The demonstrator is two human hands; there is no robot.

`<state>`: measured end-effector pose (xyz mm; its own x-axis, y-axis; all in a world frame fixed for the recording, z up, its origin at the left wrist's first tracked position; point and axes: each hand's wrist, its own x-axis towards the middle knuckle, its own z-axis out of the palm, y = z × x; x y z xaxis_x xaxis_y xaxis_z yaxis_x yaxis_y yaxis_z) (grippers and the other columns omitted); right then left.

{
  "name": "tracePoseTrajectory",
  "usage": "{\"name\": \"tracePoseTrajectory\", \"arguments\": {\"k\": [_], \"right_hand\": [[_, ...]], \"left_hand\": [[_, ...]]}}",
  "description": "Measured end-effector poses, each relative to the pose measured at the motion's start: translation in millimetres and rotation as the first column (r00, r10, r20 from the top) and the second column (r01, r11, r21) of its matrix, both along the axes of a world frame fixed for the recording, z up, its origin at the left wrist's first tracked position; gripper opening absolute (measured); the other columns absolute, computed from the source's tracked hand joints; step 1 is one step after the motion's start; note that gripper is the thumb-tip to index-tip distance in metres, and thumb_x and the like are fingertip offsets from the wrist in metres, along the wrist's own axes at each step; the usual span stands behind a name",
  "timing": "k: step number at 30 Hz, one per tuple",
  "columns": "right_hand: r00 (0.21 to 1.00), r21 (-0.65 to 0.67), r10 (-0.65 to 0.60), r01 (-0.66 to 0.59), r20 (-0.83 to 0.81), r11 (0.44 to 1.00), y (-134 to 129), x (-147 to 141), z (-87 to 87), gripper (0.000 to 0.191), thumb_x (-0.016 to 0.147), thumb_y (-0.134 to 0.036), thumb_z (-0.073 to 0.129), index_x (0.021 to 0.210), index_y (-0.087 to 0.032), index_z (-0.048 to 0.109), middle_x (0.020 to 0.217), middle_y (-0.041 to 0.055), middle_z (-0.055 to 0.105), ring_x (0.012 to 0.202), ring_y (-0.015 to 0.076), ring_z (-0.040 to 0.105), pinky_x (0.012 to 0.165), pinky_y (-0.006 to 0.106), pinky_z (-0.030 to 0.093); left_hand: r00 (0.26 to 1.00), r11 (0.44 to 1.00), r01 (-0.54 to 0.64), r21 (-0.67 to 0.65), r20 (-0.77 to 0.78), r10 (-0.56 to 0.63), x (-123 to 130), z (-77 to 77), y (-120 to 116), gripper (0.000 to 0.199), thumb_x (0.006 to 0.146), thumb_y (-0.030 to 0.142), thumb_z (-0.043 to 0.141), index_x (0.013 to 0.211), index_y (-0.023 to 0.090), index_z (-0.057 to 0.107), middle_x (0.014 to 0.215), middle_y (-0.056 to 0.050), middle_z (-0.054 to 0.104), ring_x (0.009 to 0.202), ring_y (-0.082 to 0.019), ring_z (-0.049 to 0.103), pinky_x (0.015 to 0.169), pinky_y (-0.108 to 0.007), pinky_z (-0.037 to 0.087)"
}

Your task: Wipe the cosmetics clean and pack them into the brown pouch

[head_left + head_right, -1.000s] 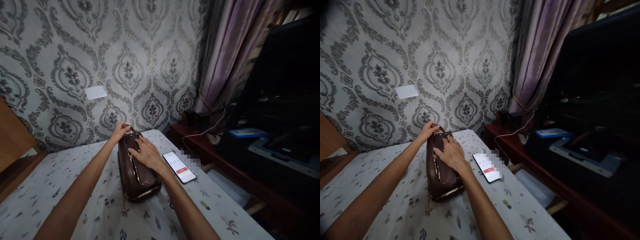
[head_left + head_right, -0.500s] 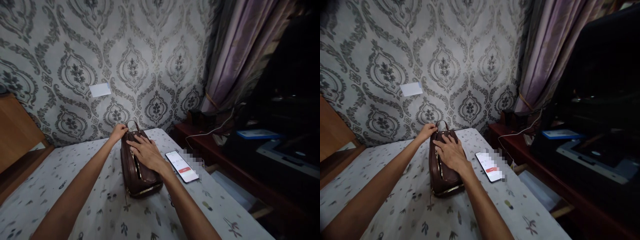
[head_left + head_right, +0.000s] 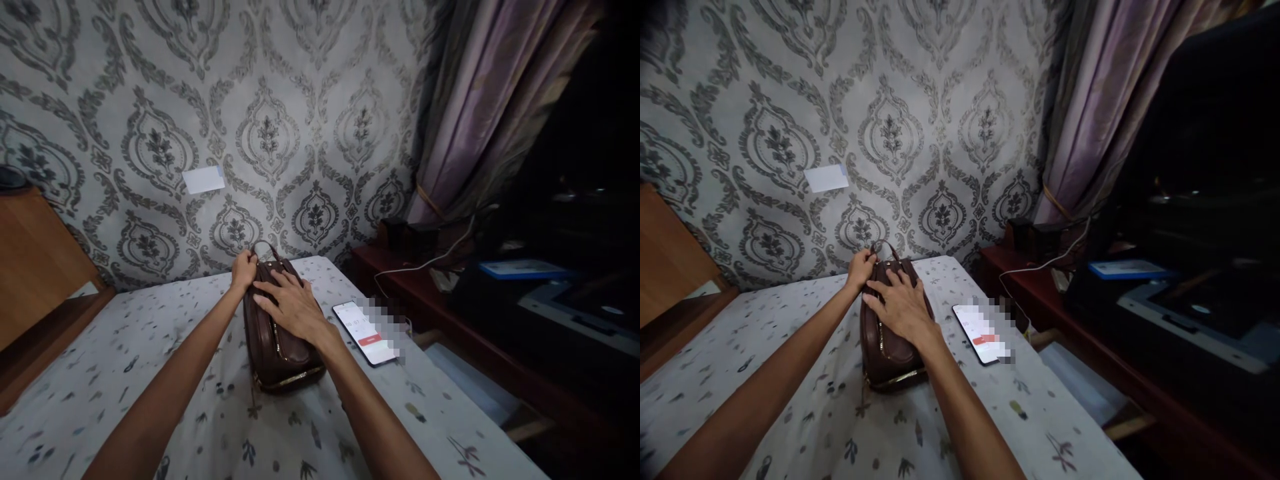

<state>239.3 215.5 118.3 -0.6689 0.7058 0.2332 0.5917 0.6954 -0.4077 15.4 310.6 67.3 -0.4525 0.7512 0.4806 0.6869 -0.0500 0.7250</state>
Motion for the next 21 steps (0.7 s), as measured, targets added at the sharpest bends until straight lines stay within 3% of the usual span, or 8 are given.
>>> {"name": "tracePoseTrajectory", "arguments": {"k": [7, 14, 21], "right_hand": [[0.999, 0.014, 0.016, -0.015, -0.029, 1.0, 1.4, 0.3, -2.7, 0.047, 0.099, -0.056, 0.045, 0.14, -0.035, 0.057, 0.16, 0.006, 0.041, 0.149, 0.0349, 0.03, 0.115, 0.068, 0.024], [0.999, 0.012, 0.013, -0.013, -0.039, 1.0, 0.6, 0.3, -0.1, 0.046, 0.099, -0.054, 0.047, 0.139, -0.033, 0.058, 0.158, 0.0017, 0.044, 0.149, 0.0346, 0.031, 0.116, 0.067, 0.025], [0.999, 0.02, 0.012, -0.012, -0.042, 1.0, 1.0, 0.0, -2.0, 0.046, 0.099, -0.054, 0.047, 0.139, -0.033, 0.059, 0.158, 0.0022, 0.044, 0.149, 0.035, 0.031, 0.115, 0.067, 0.025]], "left_hand": [[0.998, 0.998, 0.05, 0.029, 0.036, -0.051, 1.9, 7.1, -4.3, 0.017, 0.077, 0.031, 0.057, 0.064, 0.023, 0.05, 0.064, 0.001, 0.056, 0.072, -0.019, 0.053, 0.07, -0.028, 0.039], [0.976, 0.995, 0.095, 0.039, 0.193, -0.101, 3.4, 7.6, -5.3, 0.018, 0.074, 0.038, 0.057, 0.068, 0.022, 0.051, 0.063, 0.003, 0.056, 0.064, -0.016, 0.056, 0.063, -0.026, 0.041], [0.952, 0.986, 0.132, 0.097, 0.266, -0.153, 12.5, 11.2, -21.7, 0.014, 0.073, 0.033, 0.058, 0.069, 0.022, 0.051, 0.065, 0.004, 0.057, 0.066, -0.015, 0.057, 0.067, -0.025, 0.045]]}}
